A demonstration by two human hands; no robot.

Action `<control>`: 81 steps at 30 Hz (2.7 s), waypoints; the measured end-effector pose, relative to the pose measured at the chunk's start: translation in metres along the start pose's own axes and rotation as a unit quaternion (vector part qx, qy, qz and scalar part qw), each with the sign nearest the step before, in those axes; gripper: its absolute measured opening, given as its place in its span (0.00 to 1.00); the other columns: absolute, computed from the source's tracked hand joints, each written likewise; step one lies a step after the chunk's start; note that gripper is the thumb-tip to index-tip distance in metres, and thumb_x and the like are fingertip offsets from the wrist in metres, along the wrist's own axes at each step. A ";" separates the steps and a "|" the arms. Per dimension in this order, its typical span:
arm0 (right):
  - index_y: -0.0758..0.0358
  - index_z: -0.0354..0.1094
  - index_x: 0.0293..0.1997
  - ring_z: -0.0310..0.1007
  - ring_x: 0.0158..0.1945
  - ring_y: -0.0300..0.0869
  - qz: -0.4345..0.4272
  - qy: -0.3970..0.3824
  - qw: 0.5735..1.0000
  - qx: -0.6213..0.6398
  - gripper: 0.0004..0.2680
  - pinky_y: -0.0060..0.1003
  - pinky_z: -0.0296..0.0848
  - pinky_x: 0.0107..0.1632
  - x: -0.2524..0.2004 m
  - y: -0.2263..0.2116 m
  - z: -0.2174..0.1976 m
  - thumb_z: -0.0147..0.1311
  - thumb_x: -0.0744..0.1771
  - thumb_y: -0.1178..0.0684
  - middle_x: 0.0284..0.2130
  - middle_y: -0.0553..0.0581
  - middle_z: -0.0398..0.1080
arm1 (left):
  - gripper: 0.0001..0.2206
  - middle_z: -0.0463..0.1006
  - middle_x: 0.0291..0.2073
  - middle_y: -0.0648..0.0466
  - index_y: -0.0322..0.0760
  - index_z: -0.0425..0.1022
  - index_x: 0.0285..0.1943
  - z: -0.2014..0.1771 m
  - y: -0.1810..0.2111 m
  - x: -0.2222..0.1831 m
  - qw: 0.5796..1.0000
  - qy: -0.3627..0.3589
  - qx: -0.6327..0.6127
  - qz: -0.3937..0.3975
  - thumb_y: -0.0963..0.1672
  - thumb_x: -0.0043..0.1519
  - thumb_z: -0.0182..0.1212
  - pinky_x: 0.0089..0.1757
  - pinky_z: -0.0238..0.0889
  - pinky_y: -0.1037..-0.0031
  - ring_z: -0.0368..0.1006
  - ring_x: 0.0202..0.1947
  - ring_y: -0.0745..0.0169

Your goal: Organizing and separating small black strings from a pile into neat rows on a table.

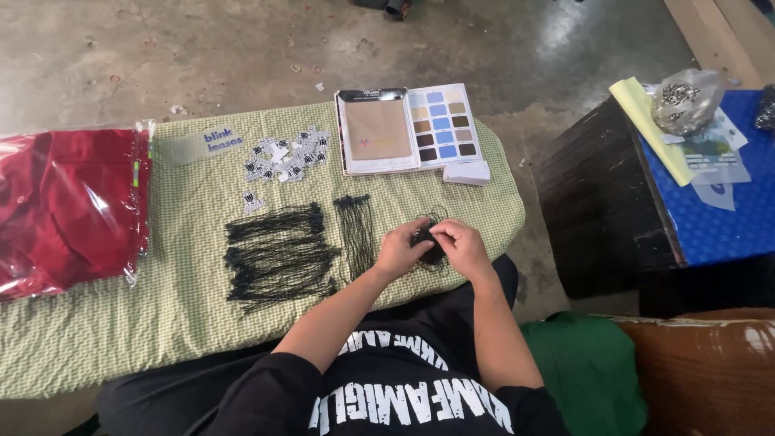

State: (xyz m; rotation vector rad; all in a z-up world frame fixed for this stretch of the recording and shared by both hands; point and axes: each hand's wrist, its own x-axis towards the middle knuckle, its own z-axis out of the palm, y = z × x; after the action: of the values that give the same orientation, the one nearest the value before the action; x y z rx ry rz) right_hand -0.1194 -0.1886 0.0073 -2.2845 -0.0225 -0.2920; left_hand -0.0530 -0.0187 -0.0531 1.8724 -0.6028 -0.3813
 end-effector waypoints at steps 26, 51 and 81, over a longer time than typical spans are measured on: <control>0.65 0.72 0.42 0.69 0.26 0.32 0.104 0.271 0.912 0.291 0.05 0.25 0.72 0.30 0.055 0.049 0.008 0.52 0.67 0.66 0.29 0.53 0.68 | 0.07 0.86 0.37 0.52 0.40 0.85 0.47 0.010 -0.057 -0.057 0.996 0.040 0.071 0.045 0.44 0.64 0.65 0.47 0.73 0.65 0.83 0.42 0.54; 0.57 0.79 0.43 0.80 0.42 0.55 0.027 -0.167 0.985 -0.007 0.04 0.46 0.78 0.44 0.149 0.009 0.190 0.60 0.66 0.56 0.37 0.58 0.79 | 0.07 0.70 0.19 0.47 0.35 0.76 0.26 -0.018 -0.138 -0.129 0.807 0.190 0.472 0.300 0.39 0.58 0.61 0.51 0.64 0.52 0.69 0.29 0.45; 0.54 0.77 0.44 0.76 0.49 0.54 0.040 0.007 0.989 -0.140 0.07 0.47 0.74 0.55 0.038 0.118 0.054 0.65 0.66 0.47 0.39 0.57 0.77 | 0.13 0.71 0.25 0.54 0.41 0.73 0.27 -0.006 -0.102 -0.092 0.856 0.117 0.359 0.353 0.45 0.67 0.56 0.47 0.63 0.59 0.69 0.32 0.53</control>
State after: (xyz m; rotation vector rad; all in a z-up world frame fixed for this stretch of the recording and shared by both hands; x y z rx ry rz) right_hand -0.0580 -0.2303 -0.1061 -2.5543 0.1245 -0.2832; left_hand -0.1019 0.0682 -0.1471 2.1527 -1.3215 0.6374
